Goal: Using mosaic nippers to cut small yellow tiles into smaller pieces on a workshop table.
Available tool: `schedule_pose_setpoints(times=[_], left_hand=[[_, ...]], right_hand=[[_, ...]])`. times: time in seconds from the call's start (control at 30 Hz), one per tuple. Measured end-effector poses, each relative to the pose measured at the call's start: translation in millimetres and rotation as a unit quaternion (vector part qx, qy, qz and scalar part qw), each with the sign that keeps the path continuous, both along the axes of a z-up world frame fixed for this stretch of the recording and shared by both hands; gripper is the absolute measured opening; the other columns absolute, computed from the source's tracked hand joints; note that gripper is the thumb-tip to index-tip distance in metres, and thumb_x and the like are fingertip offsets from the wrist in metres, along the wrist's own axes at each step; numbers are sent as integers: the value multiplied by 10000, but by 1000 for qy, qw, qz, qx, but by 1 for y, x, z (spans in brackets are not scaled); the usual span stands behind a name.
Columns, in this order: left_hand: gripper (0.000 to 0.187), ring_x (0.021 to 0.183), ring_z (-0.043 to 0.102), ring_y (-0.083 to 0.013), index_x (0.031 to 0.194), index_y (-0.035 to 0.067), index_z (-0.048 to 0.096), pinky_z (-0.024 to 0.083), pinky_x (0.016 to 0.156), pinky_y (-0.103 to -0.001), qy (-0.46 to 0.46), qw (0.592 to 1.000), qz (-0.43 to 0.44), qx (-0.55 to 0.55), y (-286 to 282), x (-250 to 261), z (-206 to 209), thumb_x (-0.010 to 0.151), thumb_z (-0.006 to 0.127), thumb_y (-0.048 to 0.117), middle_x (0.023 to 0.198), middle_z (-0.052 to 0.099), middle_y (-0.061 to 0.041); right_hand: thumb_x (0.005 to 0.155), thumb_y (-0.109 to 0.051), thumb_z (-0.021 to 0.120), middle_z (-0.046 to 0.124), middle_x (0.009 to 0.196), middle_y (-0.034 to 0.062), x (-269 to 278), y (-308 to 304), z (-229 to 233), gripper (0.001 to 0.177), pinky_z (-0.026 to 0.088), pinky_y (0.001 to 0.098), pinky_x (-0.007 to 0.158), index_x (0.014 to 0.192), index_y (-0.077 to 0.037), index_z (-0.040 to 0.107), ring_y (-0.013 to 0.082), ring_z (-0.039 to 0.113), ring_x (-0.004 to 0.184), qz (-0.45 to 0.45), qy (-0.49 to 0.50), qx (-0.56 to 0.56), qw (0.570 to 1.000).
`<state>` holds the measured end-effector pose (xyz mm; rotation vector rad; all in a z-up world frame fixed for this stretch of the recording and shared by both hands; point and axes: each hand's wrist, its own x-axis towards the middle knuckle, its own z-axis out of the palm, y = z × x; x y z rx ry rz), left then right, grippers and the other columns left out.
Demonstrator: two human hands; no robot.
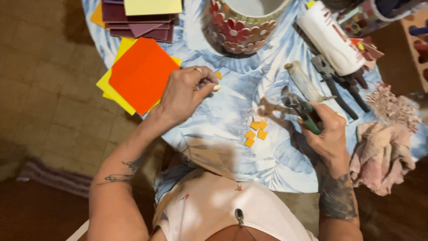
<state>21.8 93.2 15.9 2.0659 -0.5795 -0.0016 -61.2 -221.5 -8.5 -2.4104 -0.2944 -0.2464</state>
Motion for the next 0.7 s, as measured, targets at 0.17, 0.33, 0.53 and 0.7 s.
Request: schedule_pose_setpoints(times=[0.17, 0.33, 0.53, 0.7], left_hand=[[42, 693, 524, -238, 739, 111, 600, 392, 652, -353, -111, 984, -69, 120, 0, -8, -41, 727, 623, 145, 665, 600, -29], [113, 820, 460, -283, 789, 85, 649, 422, 562, -379, -197, 968, -44, 148, 0, -13, -45, 796, 585, 178, 822, 566, -53], [191, 906, 356, -293, 828, 47, 583, 358, 698, -386, -164, 975, 33, 148, 16, -27, -19, 714, 642, 190, 991, 477, -93], [393, 971, 352, -296, 832, 50, 565, 373, 671, -433, -147, 964, 33, 221, 1, -35, -42, 632, 663, 374, 1056, 445, -83]], right_hand=[[747, -91, 596, 576, 899, 164, -1, 4, 4, 301, 415, 350, 664, 1010, 47, 548, 274, 550, 772, 22, 19, -66, 997], [763, -84, 611, 578, 912, 179, -2, 5, 3, 309, 419, 360, 671, 1027, 63, 548, 284, 549, 773, 20, 18, -73, 997], [773, -61, 599, 565, 885, 193, -2, 3, 2, 324, 407, 361, 675, 1058, 86, 549, 292, 537, 762, 16, 11, -79, 997], [783, -78, 619, 559, 868, 187, -3, 0, -1, 332, 409, 356, 646, 1062, 89, 551, 282, 532, 730, 12, 4, -92, 996]])
